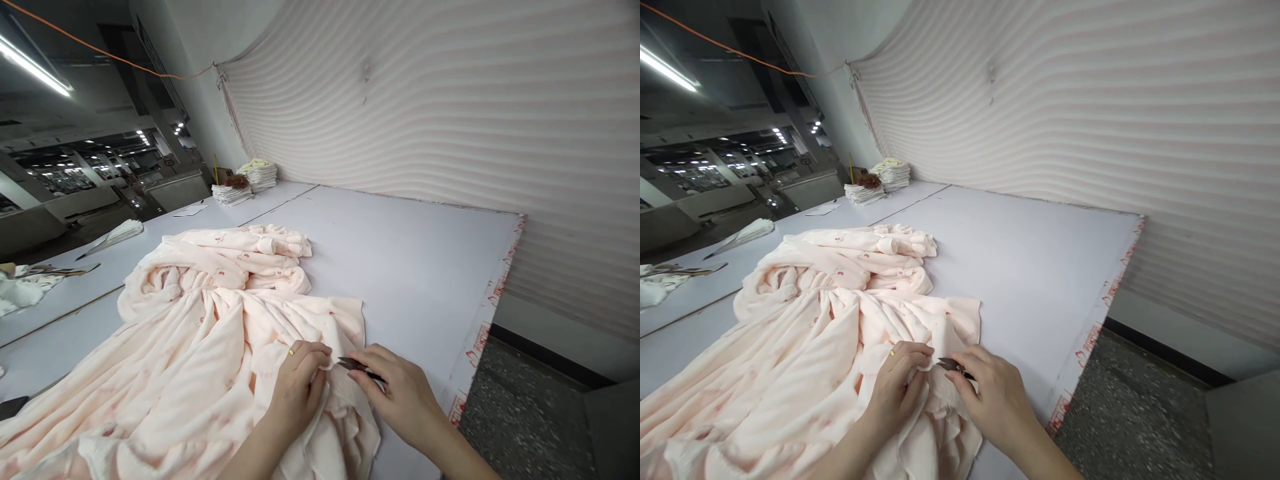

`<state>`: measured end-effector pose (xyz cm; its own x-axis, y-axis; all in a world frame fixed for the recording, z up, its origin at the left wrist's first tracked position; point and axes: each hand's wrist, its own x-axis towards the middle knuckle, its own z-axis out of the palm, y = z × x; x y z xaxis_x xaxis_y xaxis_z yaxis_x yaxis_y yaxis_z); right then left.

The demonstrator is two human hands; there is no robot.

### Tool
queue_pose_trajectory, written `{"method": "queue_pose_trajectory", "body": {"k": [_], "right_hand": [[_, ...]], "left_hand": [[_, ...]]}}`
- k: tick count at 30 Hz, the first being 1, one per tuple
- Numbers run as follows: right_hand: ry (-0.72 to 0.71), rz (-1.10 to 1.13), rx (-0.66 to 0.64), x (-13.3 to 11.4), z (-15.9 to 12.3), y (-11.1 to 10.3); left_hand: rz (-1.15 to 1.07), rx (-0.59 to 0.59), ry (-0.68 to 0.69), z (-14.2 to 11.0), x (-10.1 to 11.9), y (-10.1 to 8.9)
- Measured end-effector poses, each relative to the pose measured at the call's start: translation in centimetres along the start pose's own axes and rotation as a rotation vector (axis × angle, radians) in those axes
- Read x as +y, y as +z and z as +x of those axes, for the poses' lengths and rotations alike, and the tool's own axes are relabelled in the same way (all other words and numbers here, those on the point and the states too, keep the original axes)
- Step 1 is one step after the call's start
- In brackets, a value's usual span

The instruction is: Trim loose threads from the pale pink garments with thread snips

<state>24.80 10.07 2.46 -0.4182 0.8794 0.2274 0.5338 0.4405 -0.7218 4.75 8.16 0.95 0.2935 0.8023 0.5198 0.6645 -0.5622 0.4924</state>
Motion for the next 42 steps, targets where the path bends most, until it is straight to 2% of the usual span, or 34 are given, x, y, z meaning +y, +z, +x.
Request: {"method": "queue_pose_trajectory", "body": {"k": [12,25,33,42], "right_hand": [[-0.022,-0.187,0.036,0.2,-0.37,0.3],[-0.013,-0.186,0.048,0.17,-0.37,0.25],[-0.009,-0.112,0.055,-0.01,-0.18,0.35],[-0.006,-0.221,0.014,0.17,-0.52,0.28]], "left_hand": [[0.012,-0.004,0.02,0.24,0.21,0.16],[0.01,-0.001,0.004,0.28,0.16,0.18],[0.023,0.0,-0.008,0.28,0.22,0.01],[0.013,0.009,-0.009,0.44,0.31,0.05]]}}
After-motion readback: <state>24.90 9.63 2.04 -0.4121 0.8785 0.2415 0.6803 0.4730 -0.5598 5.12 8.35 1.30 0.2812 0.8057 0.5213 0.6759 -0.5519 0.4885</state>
